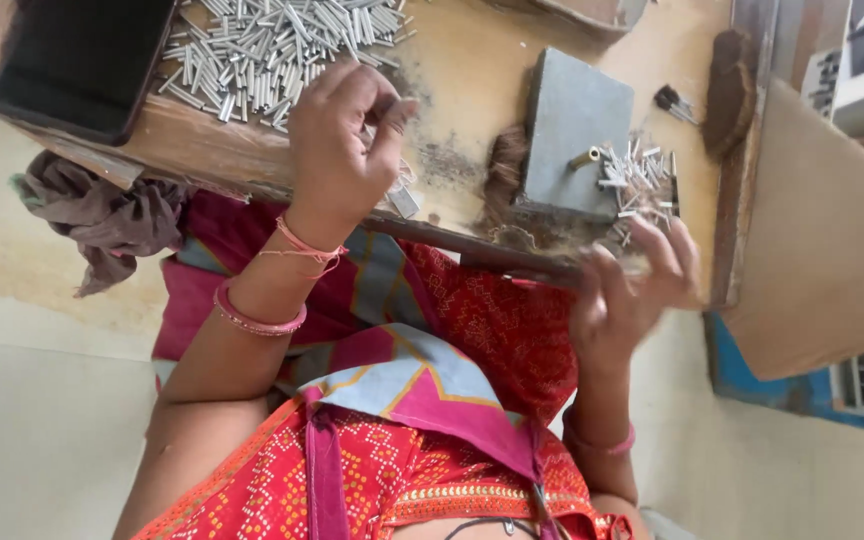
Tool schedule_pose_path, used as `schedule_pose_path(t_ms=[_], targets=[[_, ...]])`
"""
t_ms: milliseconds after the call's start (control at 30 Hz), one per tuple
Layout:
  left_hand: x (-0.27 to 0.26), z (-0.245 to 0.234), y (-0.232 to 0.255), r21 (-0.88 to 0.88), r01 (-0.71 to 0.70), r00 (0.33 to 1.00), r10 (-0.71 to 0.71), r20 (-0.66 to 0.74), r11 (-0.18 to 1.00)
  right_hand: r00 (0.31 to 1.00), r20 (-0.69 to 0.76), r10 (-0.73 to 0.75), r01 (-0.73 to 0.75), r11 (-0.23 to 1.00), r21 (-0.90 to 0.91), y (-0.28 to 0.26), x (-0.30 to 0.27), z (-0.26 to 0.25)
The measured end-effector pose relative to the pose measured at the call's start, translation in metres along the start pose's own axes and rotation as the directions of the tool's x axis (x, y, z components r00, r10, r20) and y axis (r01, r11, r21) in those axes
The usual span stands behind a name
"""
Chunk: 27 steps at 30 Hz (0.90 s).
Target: Assembling small metal components by manually inserting metal pins into hollow tubes.
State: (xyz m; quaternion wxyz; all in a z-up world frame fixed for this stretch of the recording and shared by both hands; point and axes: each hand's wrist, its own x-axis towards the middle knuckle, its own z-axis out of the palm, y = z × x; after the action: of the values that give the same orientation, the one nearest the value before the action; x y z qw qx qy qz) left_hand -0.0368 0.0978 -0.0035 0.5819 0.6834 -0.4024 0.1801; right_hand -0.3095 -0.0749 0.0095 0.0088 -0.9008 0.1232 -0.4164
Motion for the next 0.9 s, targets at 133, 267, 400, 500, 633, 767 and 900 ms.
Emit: schedule_pose_path(t_ms=[133, 267, 400, 500, 633, 767, 900], targets=[[-0.002, -0.001, 0.005, -0.017, 0.043, 0.999, -0.043, 0.003, 0.999, 0.946, -0.281, 0.160, -0.105, 0.973, 0.204, -0.022, 0.002, -0.007], [0.000, -0.002, 0.006, 0.003, -0.019, 1.000, 0.019, -0.013, 1.000, 0.999, 0.044, 0.001, -0.004, 0.998, 0.065, -0.018, 0.002, 0.017], [-0.001, -0.003, 0.010, 0.005, -0.011, 1.000, 0.011, -0.013, 1.000, 0.995, -0.060, 0.075, -0.064, 0.984, 0.163, -0.028, 0.005, 0.008], [-0.003, -0.002, 0.010, 0.020, -0.015, 1.000, 0.016, -0.014, 1.000, 0.995, 0.090, -0.043, 0.043, 0.999, 0.007, -0.010, -0.004, 0.039], [-0.009, -0.003, 0.013, -0.021, -0.003, 1.000, 0.002, -0.014, 1.000, 0.996, 0.036, -0.077, 0.077, 0.997, -0.014, -0.026, 0.012, 0.027], [-0.022, 0.001, 0.035, -0.077, 0.017, 0.994, -0.009, 0.109, 0.997, 0.998, 0.058, -0.039, 0.029, 0.986, 0.165, -0.021, 0.012, 0.029], [-0.028, 0.011, 0.059, -0.144, -0.080, 0.946, 0.121, 0.301, 0.986, 0.997, 0.023, -0.075, 0.066, 0.963, 0.262, 0.001, 0.017, 0.028]])
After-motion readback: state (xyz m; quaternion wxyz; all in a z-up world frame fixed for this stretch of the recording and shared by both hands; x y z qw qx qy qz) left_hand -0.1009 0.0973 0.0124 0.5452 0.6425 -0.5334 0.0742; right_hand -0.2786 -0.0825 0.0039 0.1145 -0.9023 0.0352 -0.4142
